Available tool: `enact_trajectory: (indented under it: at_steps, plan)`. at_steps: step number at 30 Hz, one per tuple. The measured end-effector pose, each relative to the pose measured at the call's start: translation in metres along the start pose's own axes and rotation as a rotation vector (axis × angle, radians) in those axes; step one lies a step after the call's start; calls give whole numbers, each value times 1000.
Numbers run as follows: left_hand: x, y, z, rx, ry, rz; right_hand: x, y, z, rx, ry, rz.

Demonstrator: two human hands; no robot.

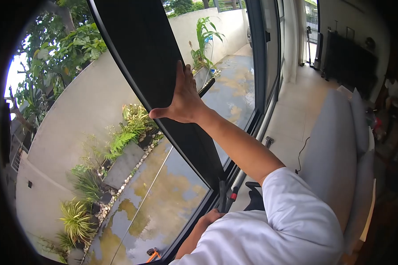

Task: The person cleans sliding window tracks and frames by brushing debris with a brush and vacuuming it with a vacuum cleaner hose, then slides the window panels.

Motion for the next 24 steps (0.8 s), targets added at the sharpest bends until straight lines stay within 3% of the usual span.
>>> enact_trajectory:
  at_steps: [2,8,11,15,24]
  plan:
    - [-2,-1,-7,59,27,26,-3,-8,-7,-112,-26,-168]
    - [-6,8,-27,119,75,7,-1,-17,-9,-154,100,-51]
    - [-4,-2,-24,95,65,-7,-4,-19,-12,-98,223,37]
    - [0,-8,-16,-17,107,45,-7,-19,-12,-99,227,-14]
    - [8,-25,-3,9,79,72,-10,-14,-15,-71,238,5]
Point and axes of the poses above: each hand's wrist, its own z-axis towards the middle knuckle, its own x-axis out of the back of the hand, y = z × x, the point moved 2 cm from there along z, towards the middle knuckle, and after that the axes turned 15 degrees about -z, right-handed, at the moved point
